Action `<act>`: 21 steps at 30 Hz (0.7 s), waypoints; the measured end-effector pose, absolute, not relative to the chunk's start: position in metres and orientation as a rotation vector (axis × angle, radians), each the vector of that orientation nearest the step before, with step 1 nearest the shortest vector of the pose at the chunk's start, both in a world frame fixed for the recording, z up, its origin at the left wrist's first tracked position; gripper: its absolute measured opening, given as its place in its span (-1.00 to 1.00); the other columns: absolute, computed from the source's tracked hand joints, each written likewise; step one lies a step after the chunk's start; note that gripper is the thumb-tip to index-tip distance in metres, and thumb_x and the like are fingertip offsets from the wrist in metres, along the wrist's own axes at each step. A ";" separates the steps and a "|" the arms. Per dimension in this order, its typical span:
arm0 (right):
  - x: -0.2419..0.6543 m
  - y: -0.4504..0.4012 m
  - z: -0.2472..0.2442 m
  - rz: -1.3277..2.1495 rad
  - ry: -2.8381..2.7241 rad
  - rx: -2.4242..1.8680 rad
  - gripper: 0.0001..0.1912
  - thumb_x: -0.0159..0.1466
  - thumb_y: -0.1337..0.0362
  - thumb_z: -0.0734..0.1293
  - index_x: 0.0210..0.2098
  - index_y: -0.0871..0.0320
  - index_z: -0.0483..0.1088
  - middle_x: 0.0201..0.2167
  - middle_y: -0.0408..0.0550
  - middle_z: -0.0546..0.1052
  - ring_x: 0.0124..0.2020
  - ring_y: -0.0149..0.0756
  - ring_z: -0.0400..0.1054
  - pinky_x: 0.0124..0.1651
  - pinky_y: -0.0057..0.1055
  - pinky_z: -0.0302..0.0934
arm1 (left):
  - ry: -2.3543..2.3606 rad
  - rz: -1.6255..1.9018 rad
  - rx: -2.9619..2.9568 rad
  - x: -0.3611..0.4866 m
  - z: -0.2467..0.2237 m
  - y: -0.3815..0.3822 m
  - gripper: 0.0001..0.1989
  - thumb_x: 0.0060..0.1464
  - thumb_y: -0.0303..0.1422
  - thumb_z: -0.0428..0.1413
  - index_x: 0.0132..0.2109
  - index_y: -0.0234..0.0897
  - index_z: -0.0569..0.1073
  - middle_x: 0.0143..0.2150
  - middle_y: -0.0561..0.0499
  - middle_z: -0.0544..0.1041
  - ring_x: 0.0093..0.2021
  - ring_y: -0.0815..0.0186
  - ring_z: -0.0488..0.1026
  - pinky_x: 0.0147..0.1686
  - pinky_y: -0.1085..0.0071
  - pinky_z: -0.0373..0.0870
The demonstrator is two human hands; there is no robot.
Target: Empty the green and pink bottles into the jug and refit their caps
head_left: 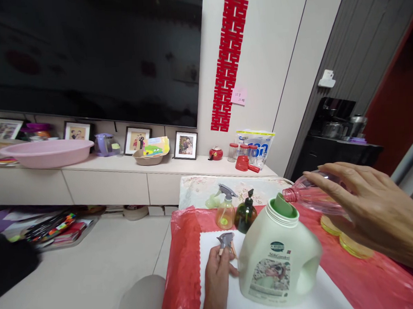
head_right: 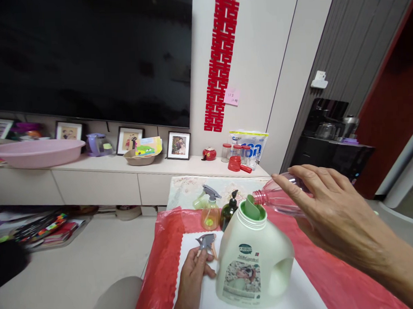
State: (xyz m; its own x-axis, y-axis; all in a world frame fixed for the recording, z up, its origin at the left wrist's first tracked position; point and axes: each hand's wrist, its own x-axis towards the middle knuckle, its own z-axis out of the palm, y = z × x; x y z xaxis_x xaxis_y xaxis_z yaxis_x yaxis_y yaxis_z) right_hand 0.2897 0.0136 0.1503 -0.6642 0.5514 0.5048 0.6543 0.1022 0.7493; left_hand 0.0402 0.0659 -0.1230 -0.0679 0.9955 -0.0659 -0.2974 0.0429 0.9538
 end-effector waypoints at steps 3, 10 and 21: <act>0.291 0.013 0.150 -1.605 -2.262 -1.254 -0.48 0.31 0.26 0.18 0.26 0.14 0.14 0.13 0.15 0.31 0.04 0.03 0.29 -0.01 -0.08 0.27 | 1.063 1.350 0.901 0.041 -0.124 0.067 -0.37 -0.05 0.23 0.16 -0.19 -0.29 0.42 -0.36 0.00 0.59 -0.53 0.33 0.45 -0.36 0.33 0.39; 0.289 0.012 0.152 -1.613 -2.257 -1.246 -0.49 0.33 0.25 0.16 0.26 0.15 0.14 0.11 0.16 0.32 0.03 0.04 0.29 -0.03 -0.09 0.27 | 1.064 1.362 0.909 0.040 -0.124 0.068 -0.39 -0.04 0.23 0.17 -0.21 -0.28 0.44 -0.36 0.01 0.59 -0.54 0.33 0.46 -0.36 0.33 0.39; 0.290 0.011 0.154 -1.612 -2.269 -1.283 -0.46 0.32 0.23 0.16 0.28 0.12 0.14 0.14 0.13 0.31 0.07 0.05 0.27 0.00 -0.06 0.25 | 1.072 1.364 0.906 0.040 -0.121 0.067 -0.37 -0.07 0.25 0.17 -0.22 -0.28 0.46 -0.35 -0.01 0.59 -0.54 0.32 0.47 -0.36 0.33 0.39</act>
